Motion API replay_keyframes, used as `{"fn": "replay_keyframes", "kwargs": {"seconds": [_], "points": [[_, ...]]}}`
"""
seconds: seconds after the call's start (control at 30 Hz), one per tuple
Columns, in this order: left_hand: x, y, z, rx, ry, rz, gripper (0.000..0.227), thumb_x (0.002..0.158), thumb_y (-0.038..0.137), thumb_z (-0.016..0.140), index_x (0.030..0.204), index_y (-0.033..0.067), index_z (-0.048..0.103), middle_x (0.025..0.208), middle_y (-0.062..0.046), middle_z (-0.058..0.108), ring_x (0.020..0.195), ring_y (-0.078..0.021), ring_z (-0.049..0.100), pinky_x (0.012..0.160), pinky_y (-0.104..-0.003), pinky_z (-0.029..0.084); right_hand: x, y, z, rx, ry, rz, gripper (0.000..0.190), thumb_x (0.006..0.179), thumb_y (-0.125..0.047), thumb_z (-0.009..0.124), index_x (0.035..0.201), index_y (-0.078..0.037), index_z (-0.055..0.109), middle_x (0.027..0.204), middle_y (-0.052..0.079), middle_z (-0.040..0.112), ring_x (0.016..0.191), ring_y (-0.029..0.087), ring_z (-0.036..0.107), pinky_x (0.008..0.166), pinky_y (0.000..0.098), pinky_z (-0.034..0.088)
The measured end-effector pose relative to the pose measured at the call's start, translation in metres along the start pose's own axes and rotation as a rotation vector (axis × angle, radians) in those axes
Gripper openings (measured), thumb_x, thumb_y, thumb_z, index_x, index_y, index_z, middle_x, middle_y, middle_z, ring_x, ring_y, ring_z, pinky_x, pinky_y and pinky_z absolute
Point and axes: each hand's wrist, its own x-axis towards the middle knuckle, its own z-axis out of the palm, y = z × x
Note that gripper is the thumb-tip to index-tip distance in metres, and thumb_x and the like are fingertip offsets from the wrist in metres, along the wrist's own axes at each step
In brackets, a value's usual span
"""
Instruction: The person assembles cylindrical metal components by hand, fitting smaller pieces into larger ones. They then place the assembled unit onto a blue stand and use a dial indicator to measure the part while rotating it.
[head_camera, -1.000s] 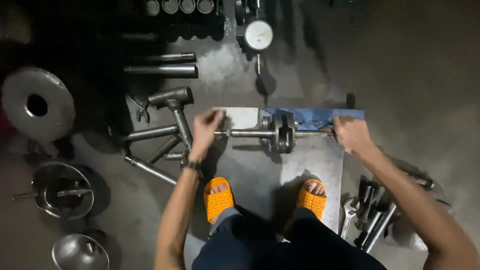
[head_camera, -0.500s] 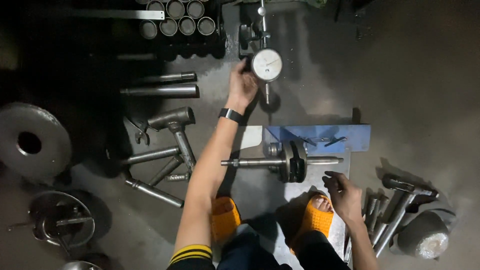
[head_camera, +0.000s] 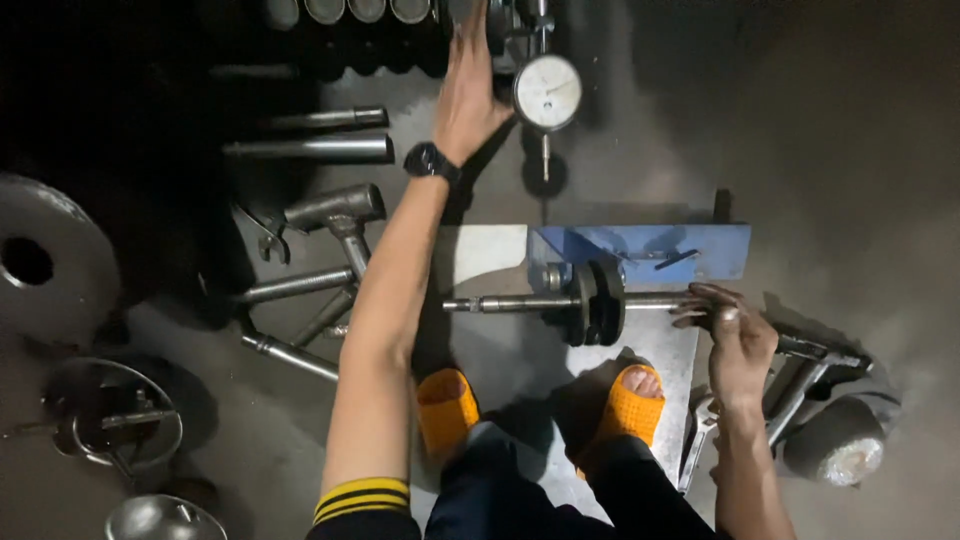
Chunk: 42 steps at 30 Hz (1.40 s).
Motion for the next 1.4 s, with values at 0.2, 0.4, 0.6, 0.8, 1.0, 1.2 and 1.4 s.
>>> {"fn": "replay_keyframes", "kwargs": {"seconds": [0.2, 0.4, 0.6, 0.8, 1.0, 1.2, 1.4], "points": [[0.008, -0.002, -0.001, -0.148, 0.098, -0.003, 0.108, 0.077, 0.018, 0.098, 0.142, 0.0121, 0.013, 0.147, -0.017, 0.025, 0.139, -0.0347, 0.024, 0.116, -0.042, 0.037, -0.004, -0.005, 0.003, -0.149, -0.062, 0.06, 0.02, 0.091, -0.005, 0.05, 0.11, 0.0, 0.056, 0.108, 0.014, 0.06, 0.104, 0.024, 0.059, 0.093, 0.0312, 0.049], [-0.033, 0.005, -0.024, -0.289, 0.05, 0.074, 0.101, 0.082, 0.016, 0.091, 0.144, 0.0134, 0.012, 0.144, -0.02, 0.033, 0.138, -0.0328, 0.032, 0.117, -0.04, 0.031, -0.007, 0.011, 0.003, -0.163, -0.055, 0.018, 0.018, 0.094, -0.006, 0.052, 0.109, 0.001, 0.058, 0.098, 0.013, 0.062, 0.084, 0.02, 0.06, 0.074, 0.0292, 0.053], [-0.081, 0.017, -0.042, -0.205, -0.111, -0.015, 0.094, 0.079, -0.005, 0.077, 0.143, 0.0078, 0.01, 0.147, -0.022, 0.024, 0.139, -0.035, 0.023, 0.115, -0.046, 0.029, -0.006, 0.021, 0.005, 0.008, -0.108, 0.016, 0.018, 0.093, -0.015, 0.053, 0.1, 0.002, 0.056, 0.093, 0.013, 0.061, 0.078, 0.022, 0.064, 0.072, 0.027, 0.057], [-0.095, 0.026, -0.041, -0.215, -0.163, -0.1, 0.104, 0.068, -0.016, 0.068, 0.144, 0.0112, 0.001, 0.146, -0.023, 0.025, 0.134, -0.0412, 0.03, 0.104, -0.052, 0.04, -0.003, 0.016, 0.008, -0.078, -0.09, 0.028, 0.021, 0.094, -0.014, 0.053, 0.107, 0.002, 0.057, 0.096, 0.014, 0.062, 0.082, 0.022, 0.063, 0.072, 0.0289, 0.055], [-0.101, 0.048, -0.047, -0.193, -0.088, -0.011, 0.099, 0.078, -0.016, 0.067, 0.146, 0.0073, -0.001, 0.153, -0.018, 0.008, 0.145, -0.0329, 0.011, 0.122, -0.052, 0.008, -0.002, 0.018, 0.005, -0.102, -0.137, -0.013, 0.021, 0.095, -0.015, 0.05, 0.106, 0.002, 0.056, 0.099, 0.016, 0.062, 0.083, 0.023, 0.063, 0.07, 0.0278, 0.056], [-0.156, 0.022, 0.014, 0.534, 0.177, -0.157, 0.033, 0.07, 0.014, 0.061, 0.101, 0.006, 0.054, 0.075, -0.005, 0.051, 0.064, -0.026, 0.055, 0.058, -0.037, 0.043, 0.002, 0.019, 0.012, 0.011, -0.024, -0.11, 0.016, 0.092, 0.0, 0.057, 0.098, 0.014, 0.06, 0.082, 0.026, 0.061, 0.065, 0.028, 0.062, 0.062, 0.0392, 0.051], [-0.133, 0.066, -0.01, -0.022, 0.089, -0.362, 0.038, 0.079, 0.023, 0.067, 0.101, -0.0056, 0.055, 0.073, -0.015, 0.06, 0.064, -0.0338, 0.062, 0.057, -0.038, 0.05, 0.0, 0.008, 0.014, 0.018, -0.018, -0.109, 0.015, 0.092, 0.001, 0.058, 0.094, 0.015, 0.061, 0.079, 0.027, 0.06, 0.069, 0.024, 0.058, 0.06, 0.039, 0.049]]}}
